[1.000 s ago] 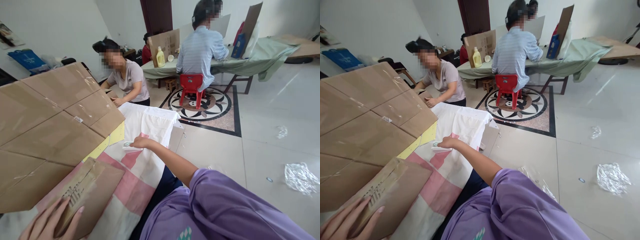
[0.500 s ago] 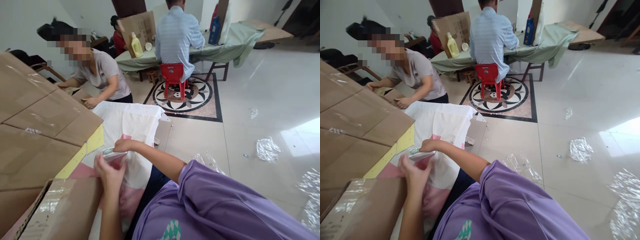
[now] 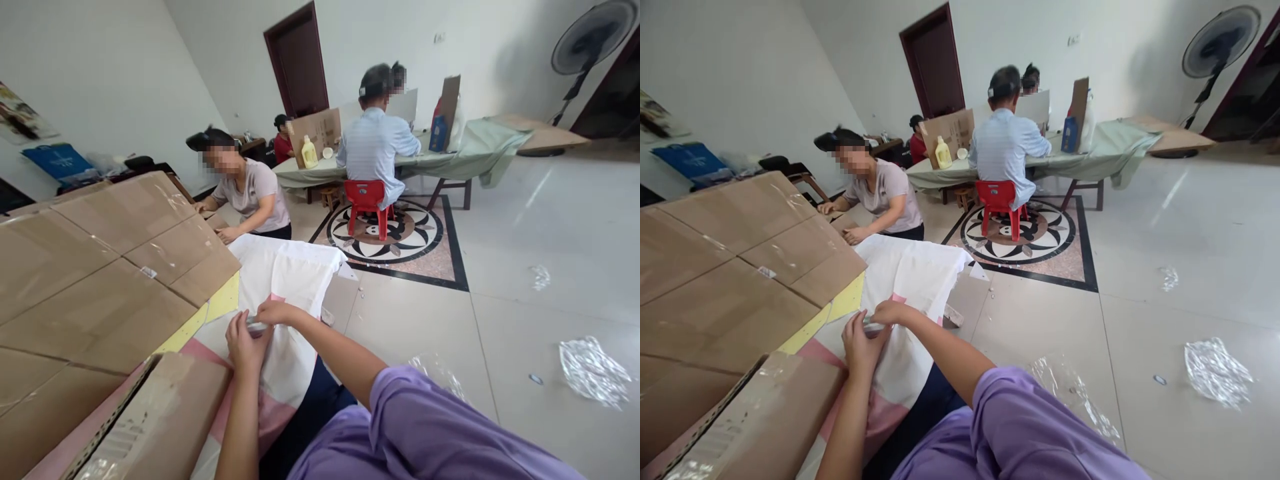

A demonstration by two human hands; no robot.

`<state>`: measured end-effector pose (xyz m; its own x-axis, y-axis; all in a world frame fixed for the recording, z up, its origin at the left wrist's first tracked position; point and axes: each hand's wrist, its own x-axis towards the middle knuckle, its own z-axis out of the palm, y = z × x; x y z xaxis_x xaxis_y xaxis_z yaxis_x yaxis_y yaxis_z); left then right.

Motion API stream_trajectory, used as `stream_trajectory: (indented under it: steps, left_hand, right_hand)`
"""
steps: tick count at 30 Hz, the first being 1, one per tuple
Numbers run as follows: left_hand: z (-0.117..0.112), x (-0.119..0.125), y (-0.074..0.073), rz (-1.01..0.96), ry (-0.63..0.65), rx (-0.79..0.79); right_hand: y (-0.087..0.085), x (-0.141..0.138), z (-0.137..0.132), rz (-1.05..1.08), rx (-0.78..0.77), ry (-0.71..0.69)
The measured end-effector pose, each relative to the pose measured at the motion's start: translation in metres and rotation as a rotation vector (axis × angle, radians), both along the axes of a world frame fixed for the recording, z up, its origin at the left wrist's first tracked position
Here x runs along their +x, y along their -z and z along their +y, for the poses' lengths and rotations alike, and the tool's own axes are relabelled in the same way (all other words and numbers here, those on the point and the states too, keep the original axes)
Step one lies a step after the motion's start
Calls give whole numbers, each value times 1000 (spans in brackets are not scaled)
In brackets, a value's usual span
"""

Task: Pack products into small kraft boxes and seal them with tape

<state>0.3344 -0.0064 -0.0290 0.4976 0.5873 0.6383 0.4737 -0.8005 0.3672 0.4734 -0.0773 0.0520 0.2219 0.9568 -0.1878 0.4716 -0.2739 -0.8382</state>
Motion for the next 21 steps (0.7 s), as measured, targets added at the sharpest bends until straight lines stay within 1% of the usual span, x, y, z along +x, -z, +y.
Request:
stream_trajectory:
  steps: [3,6,12,18,21]
  left_hand:
    - [5,1,4,-10,26,44]
    - [7,1,7,-6,32,55]
    - [5,1,5,-4,9,37]
    - [4,1,4,19,2,16]
    - [2,0,4,32,-12,-17]
  right_hand:
    - [2,1,-5,55,16,2]
    - [4,3,-6,110,24,2]
    - [8,2,-4,225,25,43]
    - [21,2,-3,328,62,147]
    - [24,6,-2,386,79,162]
